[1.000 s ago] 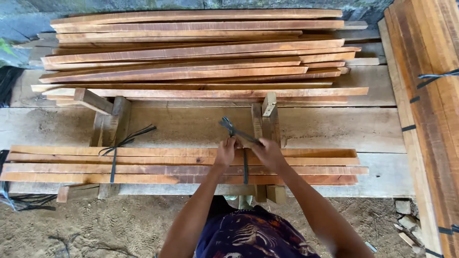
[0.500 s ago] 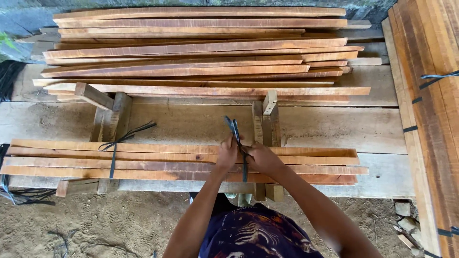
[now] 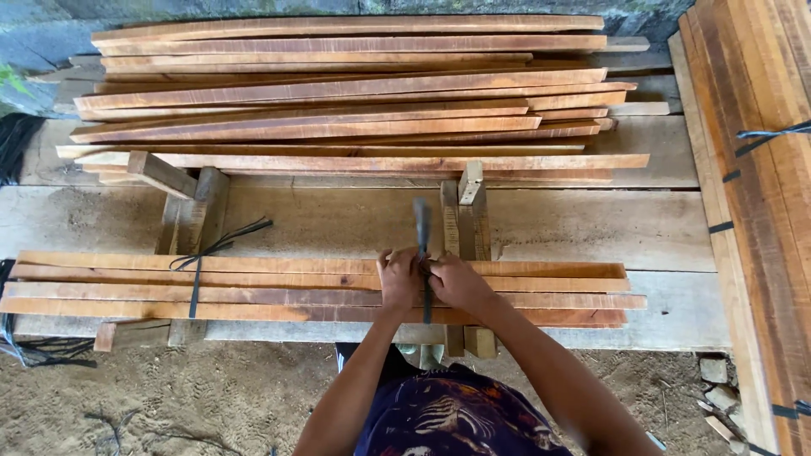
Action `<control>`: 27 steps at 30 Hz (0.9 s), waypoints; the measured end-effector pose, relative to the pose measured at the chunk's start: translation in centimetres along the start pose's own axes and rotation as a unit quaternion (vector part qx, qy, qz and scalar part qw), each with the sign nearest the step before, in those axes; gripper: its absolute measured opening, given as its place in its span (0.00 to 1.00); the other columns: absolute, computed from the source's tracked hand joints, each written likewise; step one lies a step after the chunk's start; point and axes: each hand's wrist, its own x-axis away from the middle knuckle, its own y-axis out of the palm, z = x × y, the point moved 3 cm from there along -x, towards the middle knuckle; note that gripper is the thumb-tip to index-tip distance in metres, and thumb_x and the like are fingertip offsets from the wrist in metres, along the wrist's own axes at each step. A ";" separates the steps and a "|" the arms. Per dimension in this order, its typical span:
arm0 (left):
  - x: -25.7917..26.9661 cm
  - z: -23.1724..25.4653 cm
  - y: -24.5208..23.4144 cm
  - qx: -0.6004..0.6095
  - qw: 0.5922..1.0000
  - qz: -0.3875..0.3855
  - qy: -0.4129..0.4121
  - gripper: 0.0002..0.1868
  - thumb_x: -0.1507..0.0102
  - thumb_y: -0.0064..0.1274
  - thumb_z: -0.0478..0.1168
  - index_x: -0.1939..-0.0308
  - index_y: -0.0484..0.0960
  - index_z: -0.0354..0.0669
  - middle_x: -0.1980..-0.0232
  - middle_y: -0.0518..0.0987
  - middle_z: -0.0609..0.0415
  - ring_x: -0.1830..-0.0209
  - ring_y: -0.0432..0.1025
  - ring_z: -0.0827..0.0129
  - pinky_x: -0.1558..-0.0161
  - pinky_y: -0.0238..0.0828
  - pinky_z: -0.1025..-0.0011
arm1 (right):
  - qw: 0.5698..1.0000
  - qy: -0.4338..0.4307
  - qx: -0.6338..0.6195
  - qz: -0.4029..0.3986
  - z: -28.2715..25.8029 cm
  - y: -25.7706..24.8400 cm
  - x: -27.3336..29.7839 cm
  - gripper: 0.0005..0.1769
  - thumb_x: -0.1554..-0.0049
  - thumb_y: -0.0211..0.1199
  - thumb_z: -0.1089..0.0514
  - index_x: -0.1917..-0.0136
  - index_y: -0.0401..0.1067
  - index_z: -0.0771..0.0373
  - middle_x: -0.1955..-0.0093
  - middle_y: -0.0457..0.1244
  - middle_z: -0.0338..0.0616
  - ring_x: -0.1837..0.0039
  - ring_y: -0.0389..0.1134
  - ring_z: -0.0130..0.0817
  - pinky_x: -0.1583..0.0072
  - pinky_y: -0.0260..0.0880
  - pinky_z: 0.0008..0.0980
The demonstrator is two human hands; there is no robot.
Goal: Bundling and organizing long wooden slats using plastic ties.
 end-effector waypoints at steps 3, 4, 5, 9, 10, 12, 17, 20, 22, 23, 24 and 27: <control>0.0 -0.8 1.4 0.015 0.998 0.033 -0.048 0.11 0.31 0.53 0.51 0.66 0.81 0.56 0.67 0.86 0.60 0.55 0.80 0.72 0.33 0.52 0.67 | 0.999 -0.009 -0.047 0.013 -0.6 -0.9 0.6 0.17 0.40 0.54 0.49 0.62 0.73 0.63 0.54 0.66 0.56 0.46 0.70 0.58 0.46 0.71 0.54; 0.0 -0.7 1.4 0.015 0.998 0.033 -0.048 0.11 0.31 0.53 0.51 0.66 0.81 0.56 0.67 0.86 0.60 0.55 0.80 0.72 0.33 0.52 0.67 | 0.999 -0.009 -0.047 0.013 -0.9 -1.5 1.0 0.17 0.40 0.54 0.49 0.62 0.73 0.63 0.54 0.66 0.56 0.46 0.70 0.58 0.46 0.71 0.54; -0.2 -0.7 1.5 0.019 0.997 0.018 -0.070 0.13 0.30 0.51 0.53 0.67 0.80 0.57 0.69 0.85 0.60 0.56 0.80 0.70 0.33 0.54 0.65 | 0.998 -0.009 -0.062 0.007 -1.4 -2.0 1.2 0.18 0.41 0.54 0.48 0.61 0.73 0.64 0.55 0.66 0.57 0.46 0.70 0.58 0.45 0.71 0.54; -0.3 -1.8 2.6 0.036 0.991 -0.029 -0.129 0.16 0.30 0.49 0.58 0.68 0.79 0.60 0.70 0.83 0.59 0.55 0.79 0.69 0.33 0.52 0.63 | 0.987 -0.010 -0.159 0.004 1.1 -0.1 1.1 0.20 0.37 0.48 0.49 0.60 0.74 0.62 0.54 0.66 0.56 0.45 0.69 0.57 0.42 0.70 0.52; -0.5 -1.2 1.8 0.035 0.991 -0.030 -0.128 0.16 0.30 0.49 0.58 0.68 0.79 0.60 0.70 0.83 0.59 0.55 0.79 0.69 0.33 0.52 0.63 | 0.987 -0.009 -0.160 0.004 1.4 -0.2 1.3 0.20 0.37 0.48 0.49 0.60 0.74 0.62 0.54 0.66 0.56 0.45 0.69 0.57 0.42 0.70 0.52; -0.8 0.0 0.3 0.078 0.987 -0.052 -0.129 0.15 0.30 0.50 0.58 0.67 0.81 0.62 0.69 0.84 0.61 0.52 0.79 0.71 0.32 0.49 0.65 | 0.966 -0.026 -0.256 0.022 2.0 -0.4 1.7 0.21 0.33 0.42 0.53 0.56 0.74 0.62 0.55 0.65 0.54 0.46 0.69 0.60 0.40 0.69 0.58; -1.3 1.1 -1.0 0.082 0.987 -0.069 -0.122 0.12 0.33 0.55 0.58 0.69 0.84 0.68 0.68 0.85 0.65 0.55 0.80 0.73 0.35 0.50 0.65 | 0.928 0.009 -0.367 0.059 -1.2 -5.3 4.0 0.14 0.33 0.41 0.58 0.46 0.68 0.62 0.69 0.55 0.43 0.66 0.53 0.31 0.57 0.62 0.42; -1.6 2.3 -2.8 0.109 0.982 -0.083 -0.129 0.09 0.36 0.60 0.55 0.66 0.87 0.62 0.68 0.86 0.59 0.56 0.81 0.67 0.35 0.52 0.65 | 0.906 0.023 -0.413 0.083 -1.6 -6.0 4.9 0.23 0.33 0.44 0.61 0.28 0.67 0.62 0.67 0.58 0.45 0.65 0.53 0.28 0.57 0.62 0.40; -1.8 3.9 -4.9 0.147 0.975 -0.092 -0.142 0.08 0.37 0.63 0.51 0.64 0.89 0.56 0.68 0.86 0.55 0.56 0.82 0.61 0.34 0.54 0.64 | 0.899 0.015 -0.427 0.094 -1.4 -6.3 5.1 0.24 0.33 0.46 0.61 0.25 0.65 0.61 0.65 0.59 0.49 0.62 0.55 0.30 0.55 0.63 0.41; -2.0 5.0 -6.2 0.171 0.963 -0.114 -0.173 0.11 0.39 0.64 0.50 0.63 0.89 0.50 0.65 0.85 0.47 0.49 0.78 0.52 0.36 0.60 0.58 | 0.893 0.008 -0.439 0.094 -1.2 -6.4 4.9 0.24 0.34 0.48 0.62 0.25 0.64 0.62 0.64 0.59 0.49 0.61 0.55 0.32 0.53 0.63 0.42; -2.2 6.1 -7.5 0.196 0.950 -0.135 -0.203 0.14 0.41 0.65 0.50 0.62 0.88 0.43 0.62 0.84 0.38 0.43 0.75 0.43 0.38 0.65 0.51 | 0.887 0.000 -0.451 0.094 -1.0 -6.6 4.6 0.24 0.34 0.49 0.63 0.25 0.63 0.63 0.63 0.59 0.49 0.59 0.56 0.35 0.51 0.62 0.43; -1.7 1.7 -4.1 0.227 0.957 -0.127 -0.126 0.09 0.40 0.68 0.50 0.63 0.89 0.53 0.70 0.85 0.54 0.60 0.80 0.58 0.37 0.53 0.58 | 0.877 -0.013 -0.475 0.073 -2.7 -8.6 4.2 0.23 0.36 0.52 0.63 0.28 0.62 0.63 0.64 0.62 0.51 0.58 0.60 0.40 0.49 0.63 0.46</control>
